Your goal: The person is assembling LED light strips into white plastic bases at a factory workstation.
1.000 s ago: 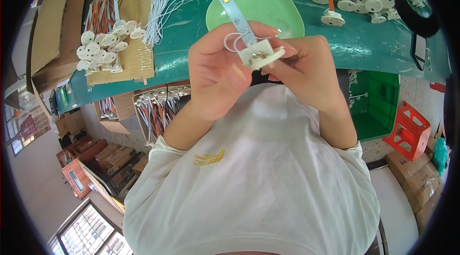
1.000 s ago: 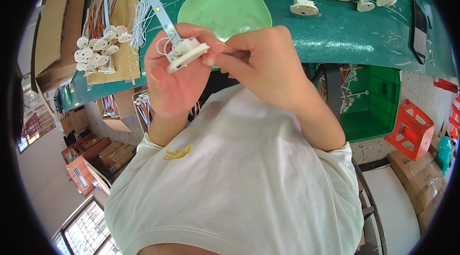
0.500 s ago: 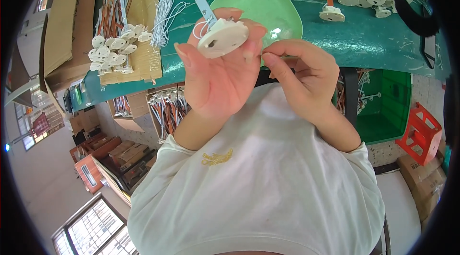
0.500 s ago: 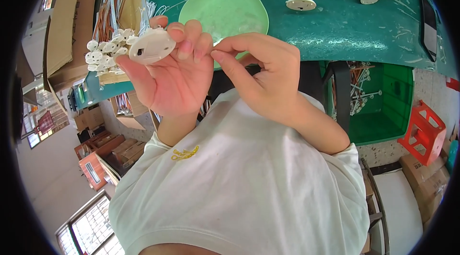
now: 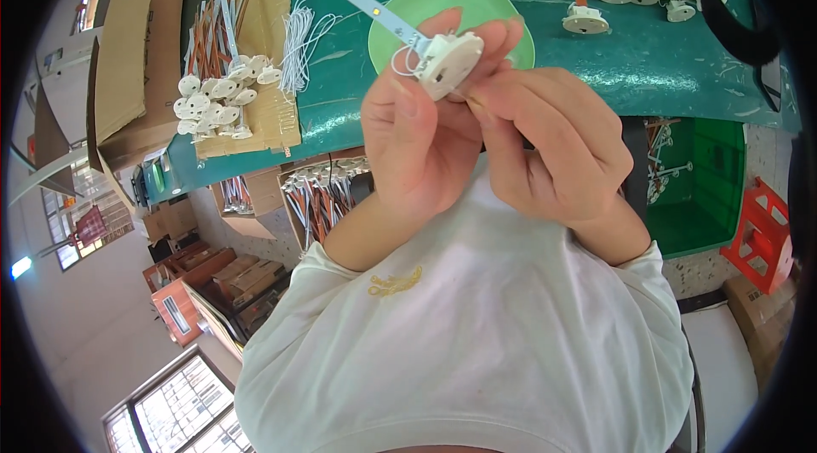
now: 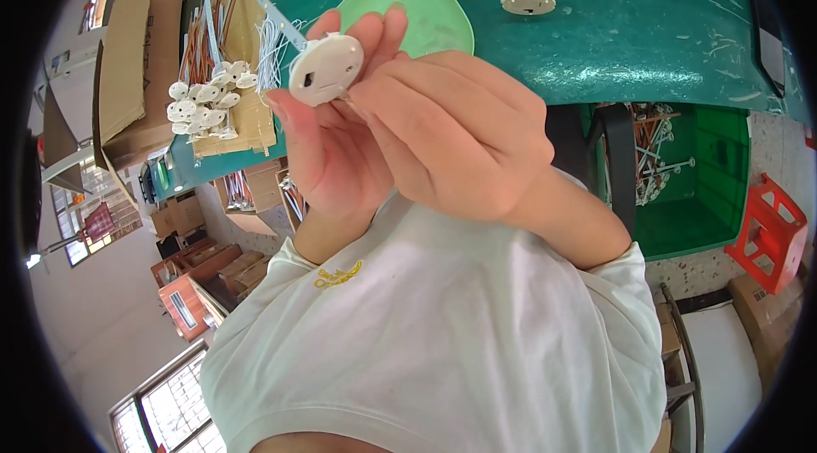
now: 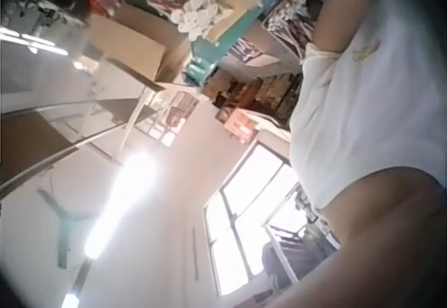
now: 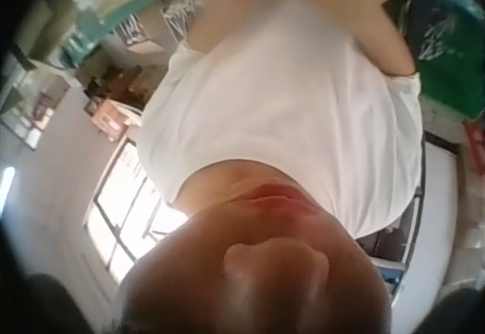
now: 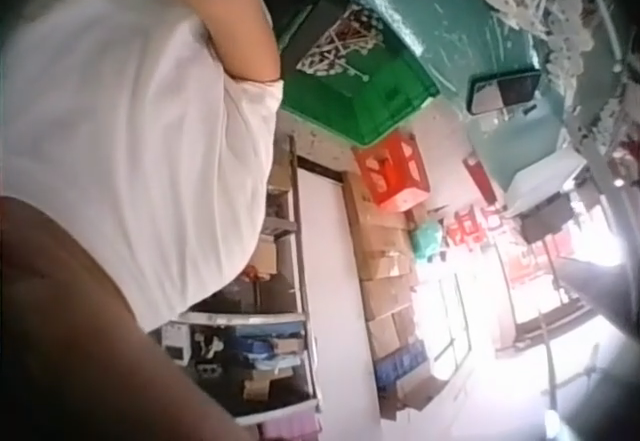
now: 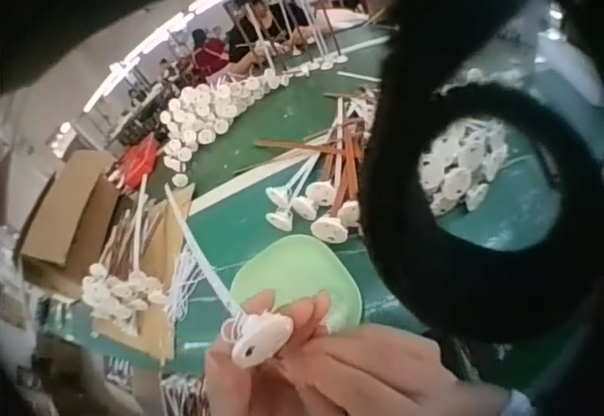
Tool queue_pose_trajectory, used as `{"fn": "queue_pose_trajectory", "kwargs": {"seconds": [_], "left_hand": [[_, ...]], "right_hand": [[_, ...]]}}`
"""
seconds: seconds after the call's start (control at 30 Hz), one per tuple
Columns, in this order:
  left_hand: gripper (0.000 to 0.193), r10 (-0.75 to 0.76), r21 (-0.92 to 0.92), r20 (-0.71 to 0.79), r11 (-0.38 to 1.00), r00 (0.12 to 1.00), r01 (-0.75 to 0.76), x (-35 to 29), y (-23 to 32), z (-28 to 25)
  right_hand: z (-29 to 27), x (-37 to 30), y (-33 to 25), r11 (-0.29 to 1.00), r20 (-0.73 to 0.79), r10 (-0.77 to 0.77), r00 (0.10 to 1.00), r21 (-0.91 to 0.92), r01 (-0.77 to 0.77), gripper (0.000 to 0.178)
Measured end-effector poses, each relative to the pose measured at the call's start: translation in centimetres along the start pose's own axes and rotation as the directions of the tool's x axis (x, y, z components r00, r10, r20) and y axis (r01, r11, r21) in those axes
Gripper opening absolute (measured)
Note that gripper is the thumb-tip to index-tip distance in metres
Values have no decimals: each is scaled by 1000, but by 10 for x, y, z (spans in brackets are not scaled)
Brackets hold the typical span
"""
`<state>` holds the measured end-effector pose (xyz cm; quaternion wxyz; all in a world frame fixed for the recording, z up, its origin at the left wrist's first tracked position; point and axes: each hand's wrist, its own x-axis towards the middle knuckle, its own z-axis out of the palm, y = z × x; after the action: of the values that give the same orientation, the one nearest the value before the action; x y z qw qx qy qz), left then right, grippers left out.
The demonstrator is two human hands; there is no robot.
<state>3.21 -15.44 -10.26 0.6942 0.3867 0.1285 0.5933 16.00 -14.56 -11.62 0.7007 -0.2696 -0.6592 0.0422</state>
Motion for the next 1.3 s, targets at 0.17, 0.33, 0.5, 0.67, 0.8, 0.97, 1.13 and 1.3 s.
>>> {"fn": "queue_pose_trajectory", "kwargs": {"seconds": [0.17, 0.33, 0.5, 0.67, 0.8, 0.97, 1.13, 1.3], "left_hand": [[60, 6, 0, -35, 1000, 999, -6, -4, -5, 5], [58, -24, -37, -35, 999, 999, 23, -2, -6, 6], [56, -31, -39, -47, 999, 998, 30, -3, -5, 7], [53, -10, -23, -114, 1000, 993, 7, -6, -8, 9], [50, -20, -7, -120, 1000, 993, 20, -8, -9, 11], [48, 7, 27, -129, 1000, 992, -4, -7, -6, 12], [37, -51, 326, -78, 943, 996, 73, 8, 22, -7], [24, 302, 981, -193, 92, 934, 173, 20, 124, -69]], "right_hand": [[-2, 0, -3, 999, -3, 31, 1000, -21, -31, 20], [-4, 2, 3, 1000, 8, 16, 1000, -15, -15, 21], [5, 1, 5, 993, -92, -68, 993, -104, 58, 21], [12, -1, 6, 981, -74, -109, 991, -169, 95, 18], [7, -5, -3, 980, 21, -40, 999, -196, 43, 21], [8, -1, -6, 983, 35, -8, 999, -184, 14, 19], [-8, 16, -1, 987, 175, 162, 971, -36, -158, 14], [-48, 11, 32, 920, 126, 233, 964, -350, -176, 7]]}}
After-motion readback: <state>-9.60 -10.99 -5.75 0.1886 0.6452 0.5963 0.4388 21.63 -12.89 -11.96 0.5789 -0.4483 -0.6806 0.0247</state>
